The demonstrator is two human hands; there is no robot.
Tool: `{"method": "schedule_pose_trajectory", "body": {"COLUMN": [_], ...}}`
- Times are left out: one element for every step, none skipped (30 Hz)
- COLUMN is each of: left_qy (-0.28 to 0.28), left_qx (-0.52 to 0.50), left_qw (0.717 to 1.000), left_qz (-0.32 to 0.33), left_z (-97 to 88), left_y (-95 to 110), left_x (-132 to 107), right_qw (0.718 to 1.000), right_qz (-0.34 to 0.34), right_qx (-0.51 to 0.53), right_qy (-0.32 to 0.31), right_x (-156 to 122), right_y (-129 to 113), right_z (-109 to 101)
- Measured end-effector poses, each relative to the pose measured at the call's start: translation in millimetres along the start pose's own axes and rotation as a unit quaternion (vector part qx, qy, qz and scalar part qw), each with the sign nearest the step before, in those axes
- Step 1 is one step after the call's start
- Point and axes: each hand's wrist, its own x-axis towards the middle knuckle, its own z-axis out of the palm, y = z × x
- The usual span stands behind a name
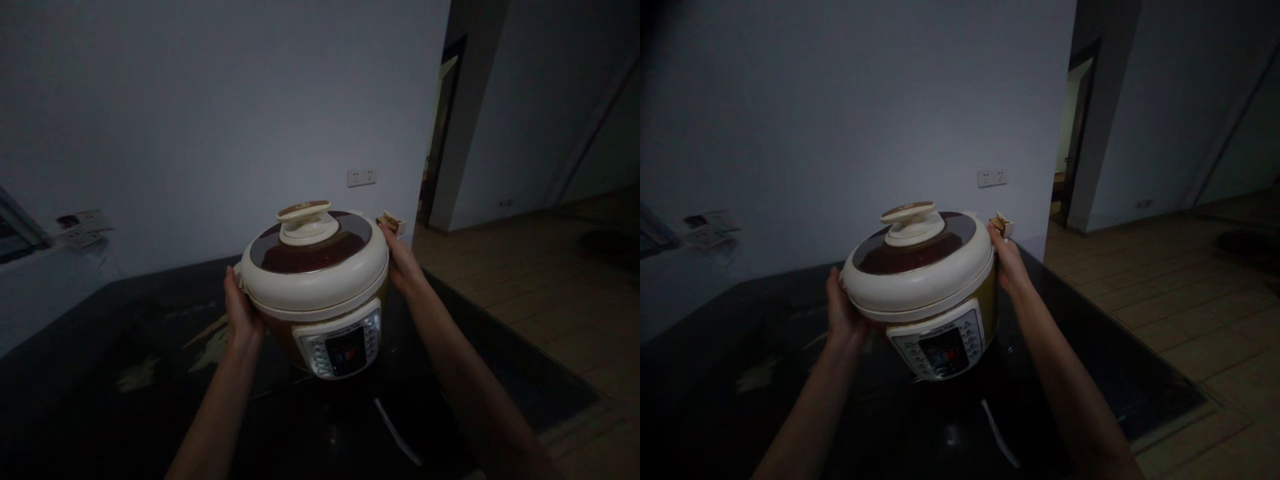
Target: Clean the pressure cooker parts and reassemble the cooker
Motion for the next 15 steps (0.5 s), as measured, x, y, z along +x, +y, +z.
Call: {"method": "schedule_pose_trajectory", "body": {"left_qy": [-0.005,-0.010,-0.011,-0.013,-0.016,-0.018,-0.021,-0.025,-0.028,-0.032,-0.032,-0.031,-0.027,-0.023,-0.020], "left_qx": [-0.008,-0.014,-0.018,-0.021,-0.023,-0.024,-0.024,-0.024,-0.024,-0.025,-0.026,-0.029,-0.032,-0.035,-0.037], "left_qw": [1.000,1.000,1.000,1.000,1.000,1.000,0.999,0.999,0.999,0.999,0.999,0.998,0.998,0.998,0.998], "left_qz": [-0.004,-0.005,-0.005,-0.004,-0.005,-0.007,-0.009,-0.014,-0.019,-0.024,-0.030,-0.037,-0.043,-0.048,-0.052], "left_z": [-0.5,-0.9,-1.2,-1.5,-2.0,-2.6,-3.5,-4.5,-5.5,-6.5,-7.3,-7.7,-7.8,-7.6,-7.3], "left_y": [-4,-8,-13,-17,-22,-27,-33,-38,-43,-48,-52,-55,-58,-60,-62], "left_x": [4,8,11,14,16,17,18,19,19,19,19,18,18,17,17], "right_qw": [1.000,1.000,1.000,1.000,0.999,0.999,0.999,0.999,0.999,0.999,0.999,0.999,0.998,0.998,0.997], "right_qz": [-0.006,-0.011,-0.015,-0.019,-0.023,-0.026,-0.027,-0.026,-0.023,-0.021,-0.021,-0.022,-0.024,-0.028,-0.034], "right_qx": [0.000,-0.001,-0.003,-0.005,-0.008,-0.011,-0.014,-0.014,-0.015,-0.016,-0.018,-0.022,-0.027,-0.034,-0.040], "right_qy": [0.004,0.010,0.016,0.021,0.025,0.027,0.030,0.031,0.032,0.035,0.039,0.042,0.044,0.047,0.051], "right_x": [2,3,5,7,8,10,12,13,15,16,18,18,19,19,19], "right_y": [1,2,4,5,6,6,7,8,9,10,12,13,14,15,16], "right_z": [-2,-4,-7,-10,-14,-18,-22,-26,-29,-33,-35,-38,-39,-41,-42]}}
